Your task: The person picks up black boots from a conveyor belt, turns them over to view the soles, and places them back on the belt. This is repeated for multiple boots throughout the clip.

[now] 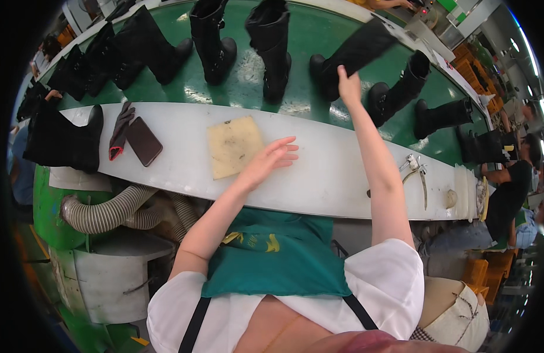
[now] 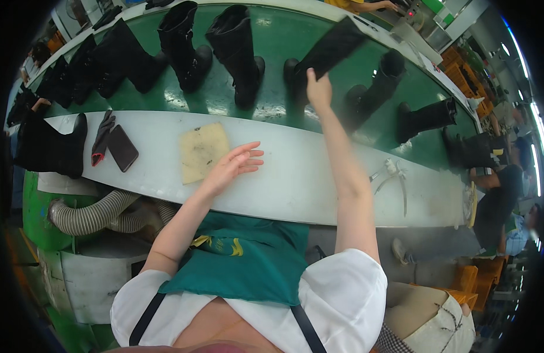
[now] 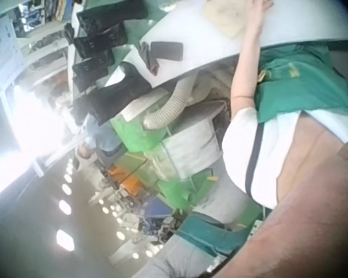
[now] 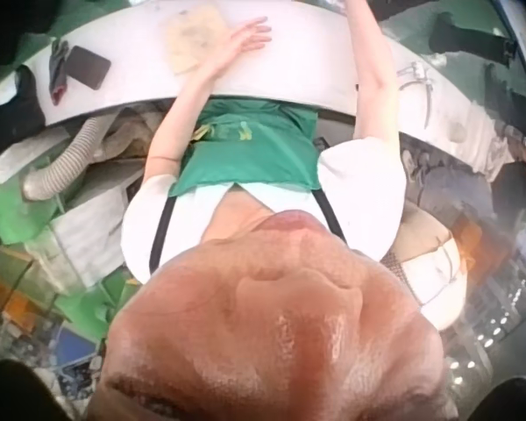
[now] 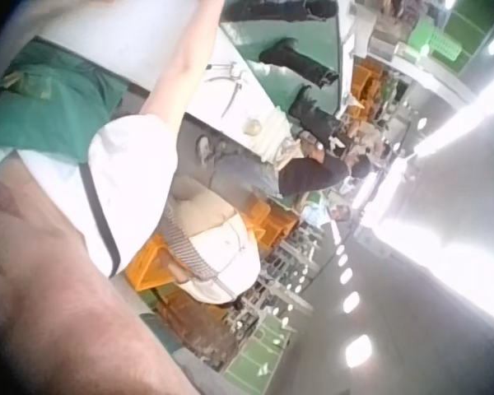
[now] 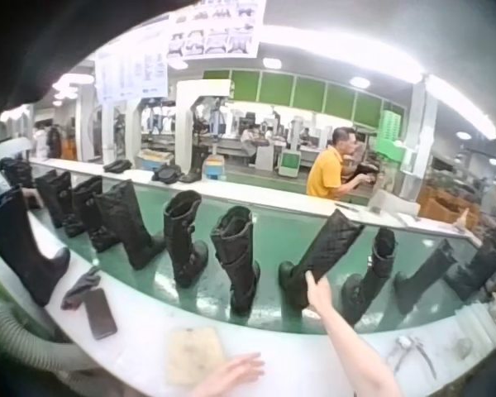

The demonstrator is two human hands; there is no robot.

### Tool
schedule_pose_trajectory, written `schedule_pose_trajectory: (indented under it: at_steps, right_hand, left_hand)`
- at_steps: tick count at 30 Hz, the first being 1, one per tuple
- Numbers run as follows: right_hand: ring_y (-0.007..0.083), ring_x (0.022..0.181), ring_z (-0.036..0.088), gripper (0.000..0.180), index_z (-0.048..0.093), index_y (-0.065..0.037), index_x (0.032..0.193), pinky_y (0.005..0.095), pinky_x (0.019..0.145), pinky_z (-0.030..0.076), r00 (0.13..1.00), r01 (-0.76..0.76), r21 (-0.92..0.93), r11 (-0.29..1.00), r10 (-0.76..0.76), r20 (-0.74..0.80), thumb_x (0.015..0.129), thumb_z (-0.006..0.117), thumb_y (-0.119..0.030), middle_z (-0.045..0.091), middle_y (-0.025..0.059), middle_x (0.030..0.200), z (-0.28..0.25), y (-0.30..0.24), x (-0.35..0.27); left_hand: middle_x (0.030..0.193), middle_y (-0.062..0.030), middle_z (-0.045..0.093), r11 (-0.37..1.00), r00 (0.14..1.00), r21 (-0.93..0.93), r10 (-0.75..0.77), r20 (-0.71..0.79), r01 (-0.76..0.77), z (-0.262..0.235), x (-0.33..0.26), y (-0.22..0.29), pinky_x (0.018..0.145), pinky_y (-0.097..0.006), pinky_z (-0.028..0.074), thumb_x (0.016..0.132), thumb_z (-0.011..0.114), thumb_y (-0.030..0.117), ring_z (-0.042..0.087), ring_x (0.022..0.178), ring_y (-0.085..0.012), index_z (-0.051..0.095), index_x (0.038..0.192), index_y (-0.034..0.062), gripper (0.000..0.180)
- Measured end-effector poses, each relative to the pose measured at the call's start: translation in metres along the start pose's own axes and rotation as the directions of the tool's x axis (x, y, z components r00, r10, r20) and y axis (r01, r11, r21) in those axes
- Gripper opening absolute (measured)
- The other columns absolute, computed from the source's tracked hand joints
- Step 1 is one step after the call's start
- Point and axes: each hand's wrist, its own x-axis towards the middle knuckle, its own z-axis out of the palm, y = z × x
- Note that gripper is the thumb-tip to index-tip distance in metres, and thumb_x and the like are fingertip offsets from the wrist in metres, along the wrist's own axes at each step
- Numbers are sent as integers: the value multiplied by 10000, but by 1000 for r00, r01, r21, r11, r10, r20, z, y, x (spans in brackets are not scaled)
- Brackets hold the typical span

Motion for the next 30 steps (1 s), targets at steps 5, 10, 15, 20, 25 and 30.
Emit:
schedule_pose_trajectory:
  at_steps: [5,10,15,20,25,30]
  right_hand:
    - [209,1055,581,503,468,-42,1263,396,792,513,961,-278,493,825,240,141,932,513,-418,568,104,1187,-76,-9,-43]
    - [223,1151,531,462,393,-72,1338,410,927,453,974,-221,817,532,161,159,986,420,-370,504,87,1298,-115,-67,-137]
    - [224,1273,424,518,315,-77,1413,400,1065,326,989,-136,938,319,97,111,1004,331,-394,424,60,1404,-102,-67,-209]
    - [246,1324,347,625,273,-94,1434,427,1109,254,997,-82,943,323,23,79,960,398,-483,335,38,1455,-71,-30,-270]
    - [297,1255,396,653,436,-16,1324,396,1081,252,969,142,440,887,-215,122,838,659,-390,448,139,1347,-92,-2,-309]
    - [326,1237,407,709,430,-27,1328,424,1057,297,915,186,114,976,-214,343,791,719,-388,453,157,1336,-101,-25,-313]
  left_hand:
    - [1360,-169,445,1000,1000,27,-4,29,4,4,-1,2,1000,-377,413,994,366,314,506,1191,-272,321,1420,47,505]
    - [1461,-186,289,994,995,-56,96,-1,-96,37,4,16,1020,-405,389,980,355,430,441,1251,-290,86,1488,90,668]
    - [1498,-164,216,976,989,-161,139,-48,-145,60,20,27,1061,-420,328,980,300,491,349,1322,-292,-20,1493,120,709]
    - [1479,-95,282,937,931,-80,324,-168,-340,61,24,14,1087,-338,269,990,222,514,321,1331,-192,148,1476,89,650]
    - [1478,-125,276,940,957,-184,269,-112,-286,37,25,-24,1119,-309,175,995,190,512,241,1369,-216,234,1426,-35,698]
    - [1455,-136,317,959,955,-140,216,-201,-247,28,34,-32,1111,-316,197,958,195,601,278,1353,-219,266,1410,-43,790]
